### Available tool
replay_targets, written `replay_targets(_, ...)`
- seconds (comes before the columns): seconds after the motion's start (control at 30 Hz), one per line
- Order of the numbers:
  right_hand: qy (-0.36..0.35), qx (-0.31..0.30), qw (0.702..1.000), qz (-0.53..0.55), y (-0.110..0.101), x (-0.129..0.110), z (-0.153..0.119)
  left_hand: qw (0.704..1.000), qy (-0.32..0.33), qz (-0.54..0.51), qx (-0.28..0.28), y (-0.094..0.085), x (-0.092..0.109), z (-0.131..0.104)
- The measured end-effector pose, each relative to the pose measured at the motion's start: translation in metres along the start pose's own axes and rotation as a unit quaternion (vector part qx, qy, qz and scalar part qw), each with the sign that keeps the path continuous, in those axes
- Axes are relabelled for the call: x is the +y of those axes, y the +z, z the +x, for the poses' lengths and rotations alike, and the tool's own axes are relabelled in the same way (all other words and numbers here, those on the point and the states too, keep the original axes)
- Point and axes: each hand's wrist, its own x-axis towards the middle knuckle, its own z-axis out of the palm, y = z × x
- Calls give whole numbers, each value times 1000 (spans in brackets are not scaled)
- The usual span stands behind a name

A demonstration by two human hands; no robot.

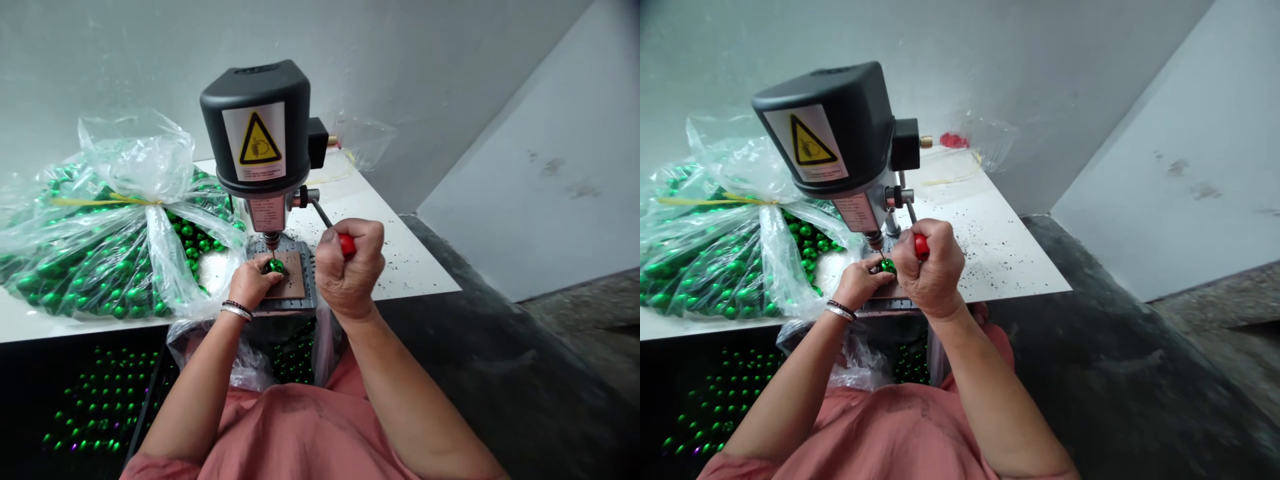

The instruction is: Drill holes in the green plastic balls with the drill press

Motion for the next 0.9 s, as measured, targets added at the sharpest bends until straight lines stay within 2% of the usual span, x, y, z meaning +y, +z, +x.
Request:
replay_targets(0.37, 59, -5, 994, 87, 6, 10, -22, 1000, 5, -5, 3, -1, -2, 0)
replay_targets(0.43, 55, 9, 995, 80, 6, 4, -11, 1000, 12, -3, 9, 0, -2, 0)
replay_targets(0.53, 13, 38, 999, 30, 7, -12, 25, 1000, 15, 2, 18, 0, 0, -2)
replay_targets(0.6, 24, 8, 999, 29, 7, -22, 51, 1000, 7, -6, 18, -5, 2, -9)
replay_targets(0.67, 37, -9, 999, 36, 8, -27, 67, 1000, 1, -29, -9, -15, 4, -19)
replay_targets(0.8, 51, -19, 997, 58, 9, -27, 72, 975, 25, -134, -176, -35, 1, -40)
replay_targets(0.87, 51, -18, 996, 65, 9, -26, 69, 961, 12, -195, -195, -38, -3, -43)
replay_targets(0.9, 50, -17, 996, 67, 9, -25, 68, 958, -10, -229, -171, -38, -5, -42)
